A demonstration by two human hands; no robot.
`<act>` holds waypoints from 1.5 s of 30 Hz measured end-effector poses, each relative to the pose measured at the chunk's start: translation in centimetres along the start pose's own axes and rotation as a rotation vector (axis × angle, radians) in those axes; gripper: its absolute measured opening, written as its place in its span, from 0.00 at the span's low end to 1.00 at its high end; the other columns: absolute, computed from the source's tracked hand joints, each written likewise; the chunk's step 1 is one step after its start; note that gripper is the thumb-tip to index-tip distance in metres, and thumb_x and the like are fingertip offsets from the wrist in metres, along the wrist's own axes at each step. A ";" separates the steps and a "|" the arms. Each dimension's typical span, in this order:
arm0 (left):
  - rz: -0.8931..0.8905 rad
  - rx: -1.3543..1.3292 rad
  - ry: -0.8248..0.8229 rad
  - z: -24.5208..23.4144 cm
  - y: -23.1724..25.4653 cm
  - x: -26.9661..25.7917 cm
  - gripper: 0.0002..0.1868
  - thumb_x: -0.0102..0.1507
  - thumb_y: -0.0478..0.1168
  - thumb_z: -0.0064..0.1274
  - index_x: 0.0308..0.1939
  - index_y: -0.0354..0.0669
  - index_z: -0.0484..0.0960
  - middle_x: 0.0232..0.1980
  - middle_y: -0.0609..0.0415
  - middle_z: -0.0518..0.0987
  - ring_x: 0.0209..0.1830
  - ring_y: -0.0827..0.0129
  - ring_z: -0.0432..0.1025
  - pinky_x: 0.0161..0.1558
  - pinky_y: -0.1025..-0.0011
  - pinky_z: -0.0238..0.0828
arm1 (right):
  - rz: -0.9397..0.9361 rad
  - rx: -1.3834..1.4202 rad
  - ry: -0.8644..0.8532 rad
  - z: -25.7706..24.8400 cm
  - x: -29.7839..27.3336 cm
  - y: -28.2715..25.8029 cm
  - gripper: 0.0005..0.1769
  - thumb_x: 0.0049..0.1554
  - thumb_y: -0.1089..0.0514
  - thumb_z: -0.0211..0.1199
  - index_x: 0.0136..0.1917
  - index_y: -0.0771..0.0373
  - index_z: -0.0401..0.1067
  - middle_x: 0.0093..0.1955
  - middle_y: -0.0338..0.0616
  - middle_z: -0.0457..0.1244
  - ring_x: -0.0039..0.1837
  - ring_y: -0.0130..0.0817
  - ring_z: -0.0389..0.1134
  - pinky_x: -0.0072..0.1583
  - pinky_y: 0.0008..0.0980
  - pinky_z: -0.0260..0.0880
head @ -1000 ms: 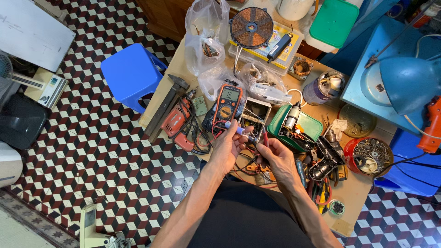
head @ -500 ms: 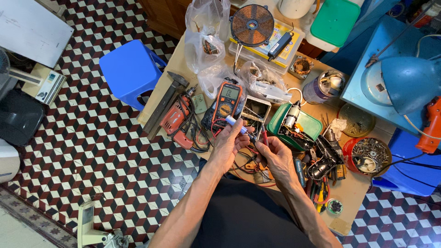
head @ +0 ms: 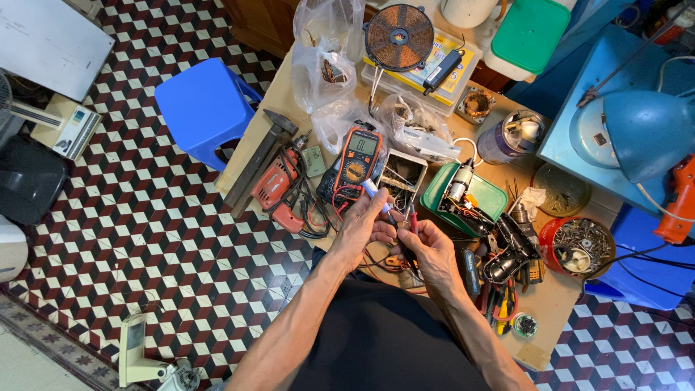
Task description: The person disassembles a black plastic device, retrieves a small cylindrical component from a plastic bag, and uses a multimeter to test the component. The person then uses a screwdriver to manipulate the component and places it into the device.
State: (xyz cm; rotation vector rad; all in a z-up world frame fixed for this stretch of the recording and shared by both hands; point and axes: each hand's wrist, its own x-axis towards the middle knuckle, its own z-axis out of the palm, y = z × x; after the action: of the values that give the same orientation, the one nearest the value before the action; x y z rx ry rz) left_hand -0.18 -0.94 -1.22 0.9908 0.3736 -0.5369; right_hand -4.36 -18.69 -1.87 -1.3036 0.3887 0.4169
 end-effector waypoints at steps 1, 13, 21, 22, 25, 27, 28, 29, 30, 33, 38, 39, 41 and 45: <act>-0.002 0.028 -0.011 -0.1 -0.1 -0.1 0.28 0.65 0.61 0.51 0.54 0.41 0.74 0.37 0.55 0.81 0.26 0.77 0.77 0.28 0.79 0.77 | -0.001 0.014 -0.004 -0.1 0.0 0.4 0.10 0.60 0.57 0.63 0.51 0.66 0.71 0.41 0.43 0.68 0.41 0.28 0.71 0.46 0.28 0.75; 0.311 0.632 0.007 -0.1 -0.5 -1.6 0.20 0.68 0.54 0.52 0.49 0.41 0.79 0.36 0.53 0.84 0.33 0.71 0.82 0.34 0.71 0.80 | -0.003 -0.201 0.090 -0.3 -0.6 -2.2 0.22 0.62 0.54 0.61 0.66 0.65 0.74 0.48 0.40 0.70 0.46 0.24 0.67 0.51 0.27 0.69; 0.533 0.943 0.089 0.1 -0.5 -2.1 0.11 0.67 0.44 0.59 0.49 0.44 0.80 0.30 0.47 0.81 0.27 0.60 0.79 0.30 0.63 0.73 | -0.027 -0.399 0.036 0.4 -2.8 -7.8 0.25 0.66 0.49 0.57 0.71 0.61 0.75 0.36 0.39 0.63 0.37 0.22 0.59 0.39 0.24 0.61; 0.573 0.931 0.064 0.1 -0.5 -2.2 0.10 0.67 0.41 0.56 0.51 0.44 0.79 0.33 0.48 0.82 0.28 0.59 0.79 0.31 0.62 0.73 | -0.003 -0.358 0.015 0.4 -2.9 -8.1 0.25 0.65 0.49 0.57 0.70 0.62 0.75 0.36 0.38 0.64 0.36 0.22 0.60 0.39 0.23 0.62; 0.646 0.923 0.028 -0.1 -0.6 -2.5 0.11 0.67 0.35 0.53 0.54 0.44 0.77 0.36 0.48 0.83 0.32 0.57 0.79 0.34 0.61 0.74 | 0.084 -0.273 -0.036 0.6 -3.2 -8.8 0.25 0.63 0.49 0.57 0.68 0.65 0.73 0.37 0.37 0.66 0.33 0.20 0.59 0.35 0.22 0.59; 0.632 0.954 0.043 -0.1 -0.8 -2.5 0.12 0.67 0.34 0.54 0.54 0.45 0.78 0.35 0.47 0.82 0.33 0.57 0.79 0.34 0.61 0.75 | 0.161 -0.265 -0.046 0.8 -3.2 -9.2 0.25 0.61 0.49 0.57 0.66 0.67 0.72 0.38 0.35 0.68 0.31 0.20 0.55 0.31 0.22 0.51; 0.650 0.964 0.036 -0.2 -0.9 -2.5 0.13 0.67 0.33 0.53 0.55 0.45 0.77 0.36 0.47 0.82 0.34 0.57 0.79 0.35 0.61 0.76 | 0.164 -0.280 -0.063 1.0 -3.2 -9.3 0.26 0.61 0.49 0.57 0.67 0.64 0.71 0.36 0.35 0.66 0.30 0.19 0.54 0.31 0.22 0.50; 0.668 0.975 0.028 -0.3 -1.0 -2.5 0.13 0.66 0.33 0.53 0.55 0.46 0.77 0.37 0.48 0.82 0.34 0.57 0.79 0.36 0.61 0.76 | 0.166 -0.296 -0.079 1.2 -3.2 -9.5 0.26 0.61 0.48 0.57 0.69 0.61 0.70 0.35 0.34 0.65 0.29 0.19 0.52 0.30 0.22 0.50; 0.686 0.986 0.021 -0.4 -1.1 -2.4 0.14 0.66 0.32 0.52 0.56 0.46 0.76 0.38 0.48 0.83 0.35 0.57 0.79 0.36 0.62 0.76 | 0.168 -0.311 -0.096 1.3 -3.2 -9.6 0.27 0.61 0.48 0.56 0.71 0.59 0.70 0.33 0.33 0.63 0.28 0.18 0.51 0.30 0.21 0.49; 0.665 1.016 0.036 -0.6 -1.4 -2.3 0.14 0.66 0.33 0.54 0.55 0.46 0.76 0.39 0.48 0.83 0.36 0.56 0.80 0.36 0.61 0.77 | 0.199 -0.328 -0.103 1.7 -3.0 -9.7 0.27 0.61 0.48 0.57 0.72 0.57 0.70 0.31 0.36 0.61 0.27 0.18 0.49 0.29 0.22 0.46; 0.690 1.046 0.007 -0.8 -1.5 -2.3 0.14 0.66 0.33 0.53 0.56 0.46 0.76 0.43 0.50 0.83 0.40 0.56 0.81 0.37 0.63 0.78 | 0.205 -0.309 -0.112 1.4 -2.5 -9.1 0.26 0.61 0.49 0.58 0.70 0.60 0.72 0.31 0.35 0.61 0.26 0.17 0.50 0.28 0.21 0.46; 0.668 1.075 0.008 -0.8 -1.5 -2.3 0.13 0.66 0.33 0.53 0.55 0.46 0.76 0.43 0.50 0.83 0.39 0.56 0.81 0.37 0.63 0.78 | 0.207 -0.308 -0.112 1.2 -2.4 -8.9 0.26 0.61 0.49 0.58 0.70 0.60 0.73 0.31 0.36 0.61 0.26 0.17 0.50 0.28 0.21 0.46; 0.694 1.050 -0.004 -0.8 -1.4 -2.5 0.14 0.66 0.33 0.55 0.55 0.47 0.76 0.44 0.49 0.83 0.39 0.55 0.81 0.36 0.62 0.77 | 0.189 -0.278 -0.116 1.0 -2.1 -8.3 0.26 0.61 0.50 0.59 0.69 0.62 0.73 0.31 0.37 0.63 0.26 0.17 0.50 0.28 0.21 0.46; 0.614 1.001 -0.033 -0.6 -1.1 -2.8 0.14 0.66 0.35 0.55 0.55 0.48 0.76 0.42 0.49 0.82 0.35 0.56 0.80 0.33 0.61 0.76 | 0.170 -0.304 -0.096 0.6 -1.7 -7.6 0.25 0.61 0.50 0.60 0.68 0.62 0.74 0.31 0.38 0.64 0.26 0.17 0.51 0.29 0.21 0.47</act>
State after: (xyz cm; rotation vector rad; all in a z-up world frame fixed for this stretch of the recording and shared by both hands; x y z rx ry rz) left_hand -3.15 -0.21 -0.83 1.9617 -0.2870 -0.1446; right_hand -1.97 -19.82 5.46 -1.5438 0.3664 0.7004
